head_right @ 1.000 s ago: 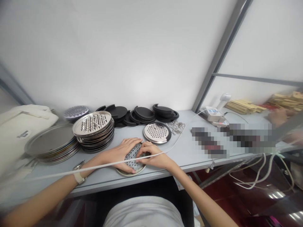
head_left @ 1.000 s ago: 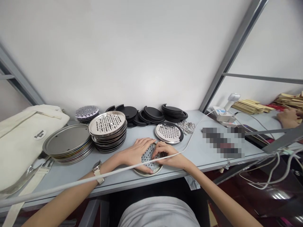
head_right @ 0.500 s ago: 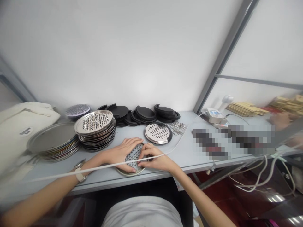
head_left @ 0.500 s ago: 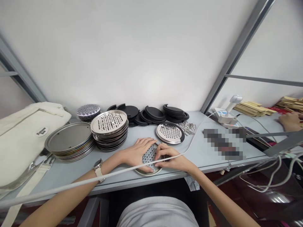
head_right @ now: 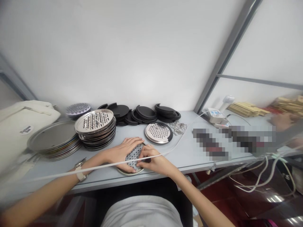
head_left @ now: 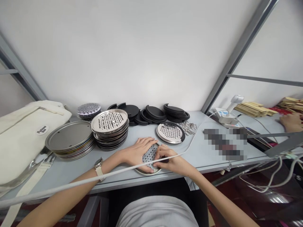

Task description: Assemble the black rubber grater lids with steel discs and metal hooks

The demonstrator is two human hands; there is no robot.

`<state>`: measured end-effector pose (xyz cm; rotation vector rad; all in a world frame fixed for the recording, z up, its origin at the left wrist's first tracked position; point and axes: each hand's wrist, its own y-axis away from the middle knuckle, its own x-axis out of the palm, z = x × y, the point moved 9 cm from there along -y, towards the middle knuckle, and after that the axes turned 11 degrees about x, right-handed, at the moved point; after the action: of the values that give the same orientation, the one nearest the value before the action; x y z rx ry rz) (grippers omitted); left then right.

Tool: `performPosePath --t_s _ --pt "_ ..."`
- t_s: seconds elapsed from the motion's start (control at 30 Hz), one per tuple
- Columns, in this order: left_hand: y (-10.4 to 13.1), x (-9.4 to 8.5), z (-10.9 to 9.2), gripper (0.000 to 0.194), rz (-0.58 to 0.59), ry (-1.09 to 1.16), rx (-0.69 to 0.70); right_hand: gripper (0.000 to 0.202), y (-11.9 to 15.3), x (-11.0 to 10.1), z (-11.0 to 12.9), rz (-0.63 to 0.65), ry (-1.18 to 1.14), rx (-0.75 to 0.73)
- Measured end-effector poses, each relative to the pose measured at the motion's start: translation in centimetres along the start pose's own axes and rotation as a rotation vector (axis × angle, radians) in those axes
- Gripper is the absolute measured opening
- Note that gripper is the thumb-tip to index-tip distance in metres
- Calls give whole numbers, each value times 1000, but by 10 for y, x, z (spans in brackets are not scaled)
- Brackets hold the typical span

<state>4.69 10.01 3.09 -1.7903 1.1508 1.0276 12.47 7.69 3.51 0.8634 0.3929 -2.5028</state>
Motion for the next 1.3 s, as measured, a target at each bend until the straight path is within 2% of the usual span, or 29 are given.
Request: performPosePath --t_s 0.17,0.47,0.87,1.17,1.3 --pt "1 3 2 107 15 -2 25 10 4 -2 2 -71 32 66" --pt "2 5 -1 130 66 14 51 14 5 -4 -3 -113 -15 195" --pt "0 1 -6 122 31 -20 76 13 6 5 -2 -153 102 206" --pt "-1 3 -3 121 33 -12 83 7 5 4 3 -148 186 222" --pt "-1 3 -3 121 35 -18 84 7 6 5 0 -180 246 281"
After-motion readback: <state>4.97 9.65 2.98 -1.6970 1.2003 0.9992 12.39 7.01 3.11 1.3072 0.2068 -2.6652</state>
